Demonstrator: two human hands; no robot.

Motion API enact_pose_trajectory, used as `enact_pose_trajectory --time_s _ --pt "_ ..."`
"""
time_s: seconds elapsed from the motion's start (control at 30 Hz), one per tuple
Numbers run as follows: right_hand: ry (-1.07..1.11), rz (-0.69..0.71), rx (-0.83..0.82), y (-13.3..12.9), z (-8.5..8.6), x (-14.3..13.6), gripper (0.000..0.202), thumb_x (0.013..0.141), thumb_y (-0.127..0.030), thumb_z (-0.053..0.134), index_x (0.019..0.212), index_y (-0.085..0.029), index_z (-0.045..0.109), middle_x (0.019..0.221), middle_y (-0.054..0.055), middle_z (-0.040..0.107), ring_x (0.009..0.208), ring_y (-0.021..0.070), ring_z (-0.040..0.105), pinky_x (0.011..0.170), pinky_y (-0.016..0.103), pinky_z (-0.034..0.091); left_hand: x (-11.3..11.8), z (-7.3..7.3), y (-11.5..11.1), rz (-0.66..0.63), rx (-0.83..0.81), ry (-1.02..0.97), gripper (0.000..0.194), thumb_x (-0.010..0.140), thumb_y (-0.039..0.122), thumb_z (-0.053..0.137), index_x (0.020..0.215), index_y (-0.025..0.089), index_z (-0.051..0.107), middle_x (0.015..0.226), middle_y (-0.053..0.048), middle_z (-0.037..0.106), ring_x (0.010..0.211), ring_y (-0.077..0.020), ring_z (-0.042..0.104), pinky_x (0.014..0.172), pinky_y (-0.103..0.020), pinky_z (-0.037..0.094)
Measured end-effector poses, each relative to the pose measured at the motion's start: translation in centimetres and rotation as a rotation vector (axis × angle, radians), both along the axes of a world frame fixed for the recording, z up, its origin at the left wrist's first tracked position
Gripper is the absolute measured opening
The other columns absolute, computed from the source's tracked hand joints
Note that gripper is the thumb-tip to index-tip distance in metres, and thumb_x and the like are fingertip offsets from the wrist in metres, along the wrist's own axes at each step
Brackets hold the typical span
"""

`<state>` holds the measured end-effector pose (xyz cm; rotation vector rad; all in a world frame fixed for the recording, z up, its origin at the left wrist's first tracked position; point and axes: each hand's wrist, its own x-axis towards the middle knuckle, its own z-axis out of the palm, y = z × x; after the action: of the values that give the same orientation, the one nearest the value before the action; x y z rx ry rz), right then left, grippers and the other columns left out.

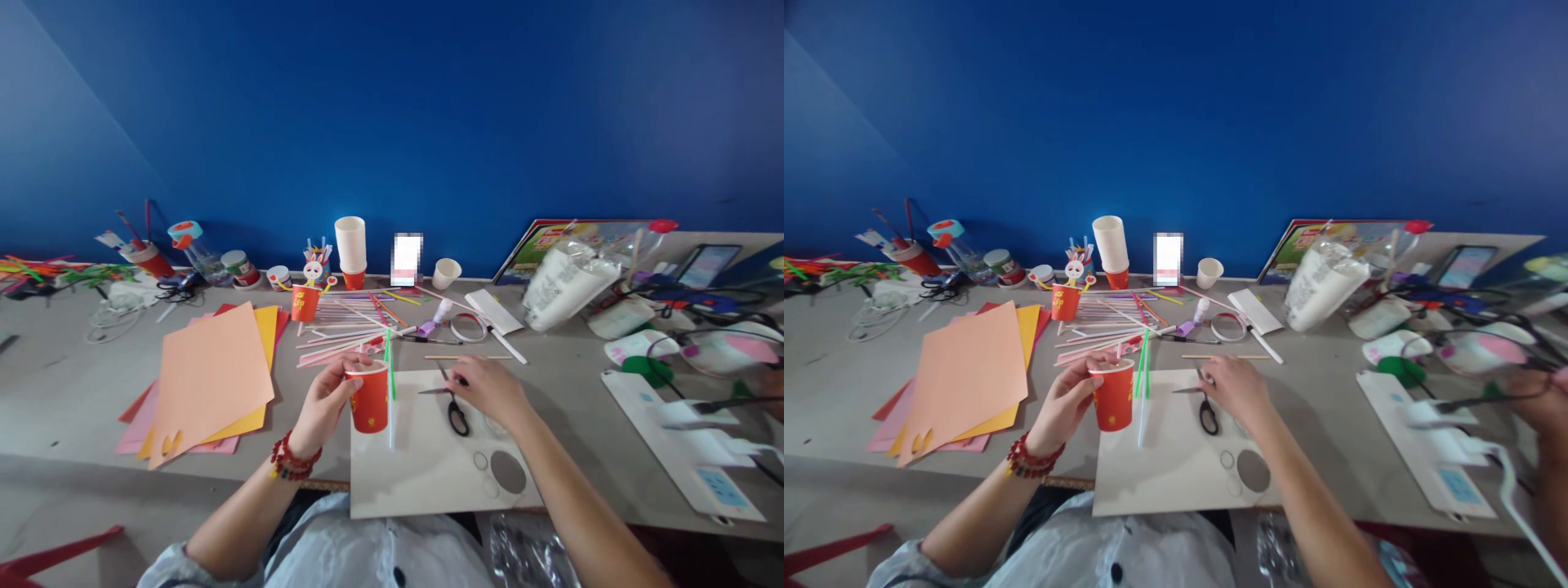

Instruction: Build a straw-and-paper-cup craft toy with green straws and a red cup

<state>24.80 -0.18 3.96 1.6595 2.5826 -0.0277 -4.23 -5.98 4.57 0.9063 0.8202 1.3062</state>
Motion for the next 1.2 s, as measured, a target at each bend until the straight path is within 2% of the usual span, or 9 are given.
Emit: enact_pose_trajectory --time_s 0.17,0.4,0.53,0.6,0.73,0.87,1.0,1.1,1.2 --pt "-0.047 0.067 -0.036 -1.1 0.0 -1.1 0.008 0.083 -0.024 0.065 0.091 -0.021 0.066 0.095 0.006 0.069 0.093 0.0253 0.063 0.075 0.033 0.042 0.6 0.2 0.1 -0.019 -0.002 -0.009 0.012 0.082 0.024 0.071 0.079 0.017 0.062 0.112 -0.007 0.061 0.109 -0.0221 0.056 0.086 -0.026 0.046" --pt "-0.070 0.157 -0.013 -1.3 -0.6 -2.7 0.013 0.082 -0.015 0.061 0.093 -0.019 0.067 0.092 0.008 0.071 0.094 0.0241 0.064 0.073 0.030 0.042 1.2 0.5 0.1 -0.034 0.007 -0.022 0.012 0.083 0.025 0.070 0.080 0.018 0.061 0.113 -0.007 0.062 0.107 -0.0220 0.058 0.084 -0.026 0.048" --pt "-0.061 0.110 0.038 -1.1 0.0 -2.2 0.013 0.086 -0.017 0.054 0.093 -0.019 0.064 0.096 0.007 0.070 0.087 0.0228 0.066 0.062 0.028 0.040 0.9 0.3 0.2 -0.030 0.046 0.012 0.010 0.084 0.025 0.069 0.082 0.018 0.062 0.115 -0.008 0.062 0.113 -0.0244 0.057 0.089 -0.030 0.047" --pt "-0.006 0.063 0.083 -0.7 0.6 -1.6 0.013 0.087 -0.018 0.051 0.093 -0.020 0.062 0.097 0.006 0.070 0.080 0.0215 0.067 0.062 0.028 0.040 0.8 0.2 0.3 -0.016 0.094 0.043 0.009 0.085 0.025 0.068 0.083 0.018 0.063 0.115 -0.008 0.062 0.117 -0.0256 0.054 0.093 -0.032 0.046" --pt "0.321 0.012 0.134 0.4 2.1 -0.1 0.009 0.087 -0.022 0.052 0.094 -0.022 0.058 0.090 0.004 0.072 0.078 0.0211 0.068 0.068 0.028 0.045 0.8 0.1 0.5 0.005 0.148 0.101 0.009 0.086 0.026 0.067 0.084 0.019 0.063 0.117 -0.009 0.061 0.123 -0.0274 0.051 0.098 -0.034 0.043" --pt "0.783 -0.015 0.067 0.2 3.7 0.8 0.013 0.091 -0.032 0.050 0.098 -0.023 0.056 0.097 0.008 0.071 0.088 0.0235 0.068 0.076 0.032 0.051 0.9 0.3 0.5 0.013 0.145 0.099 0.009 0.086 0.026 0.067 0.084 0.018 0.063 0.116 -0.009 0.061 0.125 -0.0284 0.050 0.100 -0.036 0.042" --pt "1.315 -0.021 -0.214 -1.8 5.0 -0.2 0.018 0.092 -0.041 0.051 0.098 -0.024 0.049 0.102 0.011 0.070 0.097 0.0279 0.067 0.086 0.041 0.052 0.8 0.8 0.2 -0.047 0.088 0.048 0.011 0.085 0.027 0.068 0.082 0.018 0.063 0.117 -0.009 0.062 0.116 -0.0270 0.055 0.092 -0.034 0.046" --pt "1.477 -0.064 -0.496 -3.3 4.9 -2.0 0.018 0.092 -0.041 0.054 0.096 -0.025 0.047 0.097 0.008 0.071 0.094 0.0262 0.068 0.083 0.041 0.052 0.7 1.2 0.2 -0.135 0.089 0.073 0.011 0.085 0.027 0.069 0.083 0.018 0.064 0.120 -0.010 0.063 0.113 -0.0274 0.057 0.091 -0.035 0.046" --pt "1.584 -0.099 -0.720 -4.0 3.9 -3.7 0.018 0.090 -0.036 0.059 0.100 -0.025 0.050 0.091 0.005 0.071 0.089 0.0217 0.067 0.082 0.036 0.051 0.5 1.8 0.3 -0.211 0.181 0.143 0.010 0.084 0.027 0.069 0.082 0.018 0.065 0.118 -0.012 0.064 0.118 -0.0293 0.055 0.098 -0.038 0.043"
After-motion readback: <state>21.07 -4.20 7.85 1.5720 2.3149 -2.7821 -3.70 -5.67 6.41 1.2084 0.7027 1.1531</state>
